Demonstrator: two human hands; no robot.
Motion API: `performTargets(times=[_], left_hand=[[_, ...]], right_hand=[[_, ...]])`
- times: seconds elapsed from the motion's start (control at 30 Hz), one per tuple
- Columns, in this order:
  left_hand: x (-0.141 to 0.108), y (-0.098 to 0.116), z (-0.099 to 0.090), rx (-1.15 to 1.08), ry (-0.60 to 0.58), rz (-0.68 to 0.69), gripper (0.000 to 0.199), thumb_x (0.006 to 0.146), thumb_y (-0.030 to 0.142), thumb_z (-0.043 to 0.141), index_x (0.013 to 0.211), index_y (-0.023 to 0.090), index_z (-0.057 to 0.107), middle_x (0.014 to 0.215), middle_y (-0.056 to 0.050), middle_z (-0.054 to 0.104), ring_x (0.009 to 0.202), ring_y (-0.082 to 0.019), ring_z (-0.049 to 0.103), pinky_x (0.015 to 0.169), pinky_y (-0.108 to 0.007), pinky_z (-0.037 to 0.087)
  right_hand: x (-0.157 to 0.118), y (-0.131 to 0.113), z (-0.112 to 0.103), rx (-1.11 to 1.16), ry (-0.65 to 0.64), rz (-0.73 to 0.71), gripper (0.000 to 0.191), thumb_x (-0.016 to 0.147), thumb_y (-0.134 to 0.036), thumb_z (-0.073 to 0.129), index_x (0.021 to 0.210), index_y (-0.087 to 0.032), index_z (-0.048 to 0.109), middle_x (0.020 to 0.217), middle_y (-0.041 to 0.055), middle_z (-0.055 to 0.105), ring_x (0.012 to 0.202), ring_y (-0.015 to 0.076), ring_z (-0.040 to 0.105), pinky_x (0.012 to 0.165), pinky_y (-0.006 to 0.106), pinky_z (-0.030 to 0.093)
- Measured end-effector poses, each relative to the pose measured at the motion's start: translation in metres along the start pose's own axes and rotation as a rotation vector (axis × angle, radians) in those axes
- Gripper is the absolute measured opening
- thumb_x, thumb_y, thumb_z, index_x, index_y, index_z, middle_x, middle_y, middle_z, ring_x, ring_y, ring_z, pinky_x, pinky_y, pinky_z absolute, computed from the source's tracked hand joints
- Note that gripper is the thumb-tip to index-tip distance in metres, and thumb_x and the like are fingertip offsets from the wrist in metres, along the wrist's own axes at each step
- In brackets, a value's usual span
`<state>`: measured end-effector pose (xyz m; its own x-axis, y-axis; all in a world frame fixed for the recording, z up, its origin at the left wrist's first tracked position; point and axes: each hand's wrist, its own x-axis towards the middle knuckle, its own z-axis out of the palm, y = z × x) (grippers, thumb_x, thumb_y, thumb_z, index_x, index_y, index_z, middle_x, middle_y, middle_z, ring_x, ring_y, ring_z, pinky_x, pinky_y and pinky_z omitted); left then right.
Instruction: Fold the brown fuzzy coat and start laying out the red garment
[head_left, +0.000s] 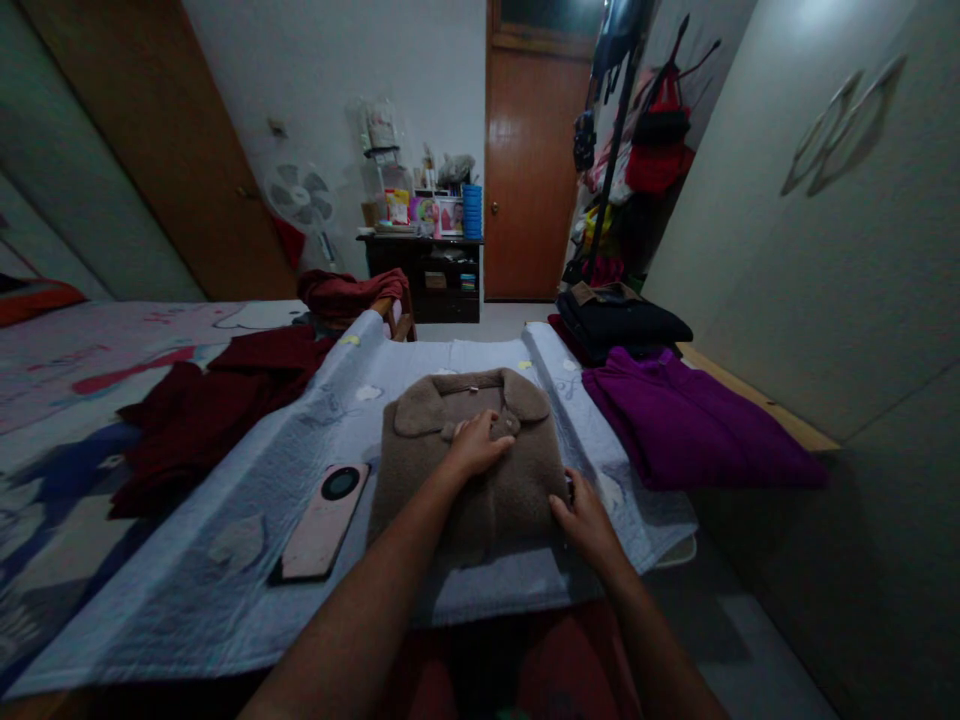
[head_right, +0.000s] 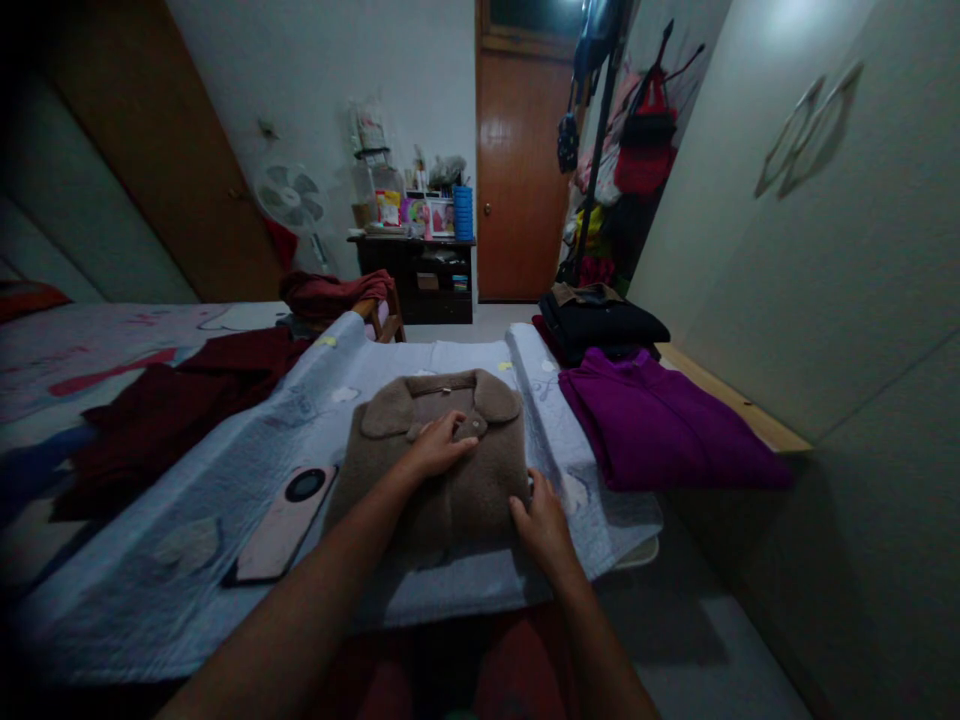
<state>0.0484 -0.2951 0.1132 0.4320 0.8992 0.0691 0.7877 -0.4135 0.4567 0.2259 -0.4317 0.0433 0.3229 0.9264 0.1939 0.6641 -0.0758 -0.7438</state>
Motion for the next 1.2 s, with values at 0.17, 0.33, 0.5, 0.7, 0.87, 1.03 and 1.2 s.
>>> performTargets(times=[0.17,0.33,0.5,0.7,0.87,1.03,1.2], left_hand=[[-0.043,-0.027,-0.018,0.242,0.151,-0.015,0.050,0.094,0.038,0.043,0.139,0.016,0.044,0.145,-0.015,0.046,0.137,-0.031,0.036,0.114,-0.053,0.020],[-0.079,-0.053,-0.017,0.410,0.217,-0.234,0.064,0.094,0.051,0.039,0.144,0.011,0.040,0.151,-0.022,0.035,0.142,-0.038,0.027,0.112,-0.056,0.023],[-0.084,-0.059,-0.007,0.400,0.151,-0.179,0.058,0.095,0.053,0.036,0.143,0.022,0.043,0.153,-0.016,0.035,0.143,-0.034,0.028,0.112,-0.055,0.023],[-0.080,-0.065,-0.003,0.346,0.106,-0.165,0.056,0.094,0.053,0.039,0.143,0.027,0.044,0.154,-0.014,0.034,0.144,-0.031,0.026,0.113,-0.055,0.020],[-0.081,-0.070,-0.001,0.303,0.117,-0.155,0.055,0.094,0.052,0.038,0.143,0.026,0.043,0.155,-0.014,0.031,0.144,-0.031,0.024,0.113,-0.057,0.019],[-0.087,-0.080,-0.003,0.227,0.128,-0.160,0.054,0.097,0.046,0.033,0.147,0.026,0.037,0.157,-0.010,0.029,0.145,-0.027,0.023,0.115,-0.054,0.019],[-0.089,-0.096,-0.010,0.200,0.145,-0.281,0.061,0.097,0.048,0.033,0.150,0.018,0.028,0.159,-0.013,0.021,0.146,-0.029,0.019,0.113,-0.056,0.022]], right_hand=[[0.019,-0.036,-0.002,-0.194,0.157,-0.215,0.048,0.084,-0.031,0.049,0.128,-0.013,0.051,0.130,0.0176,0.054,0.125,0.0297,0.047,0.105,0.050,0.038],[0.040,-0.090,0.018,-0.266,0.030,-0.382,0.052,0.091,-0.036,0.046,0.137,-0.012,0.046,0.149,0.0147,0.039,0.142,0.0268,0.027,0.116,0.048,0.023],[0.047,-0.107,0.047,-0.318,-0.218,-0.439,0.055,0.095,-0.043,0.043,0.143,-0.016,0.043,0.154,0.0098,0.035,0.145,0.0259,0.022,0.117,0.047,0.019],[0.044,-0.096,0.059,-0.323,-0.326,-0.390,0.055,0.097,-0.048,0.037,0.144,-0.020,0.043,0.154,0.0068,0.036,0.145,0.0263,0.021,0.116,0.047,0.019],[0.045,-0.096,0.058,-0.300,-0.314,-0.374,0.053,0.096,-0.046,0.040,0.144,-0.024,0.043,0.154,0.0050,0.036,0.145,0.0256,0.021,0.116,0.048,0.019],[0.041,-0.096,0.058,-0.290,-0.297,-0.352,0.054,0.096,-0.046,0.040,0.144,-0.021,0.044,0.155,0.0072,0.033,0.146,0.0259,0.021,0.117,0.048,0.018],[0.043,-0.097,0.051,-0.194,-0.273,-0.350,0.059,0.094,-0.047,0.043,0.143,-0.015,0.044,0.153,0.0120,0.036,0.144,0.0270,0.025,0.116,0.047,0.022]])
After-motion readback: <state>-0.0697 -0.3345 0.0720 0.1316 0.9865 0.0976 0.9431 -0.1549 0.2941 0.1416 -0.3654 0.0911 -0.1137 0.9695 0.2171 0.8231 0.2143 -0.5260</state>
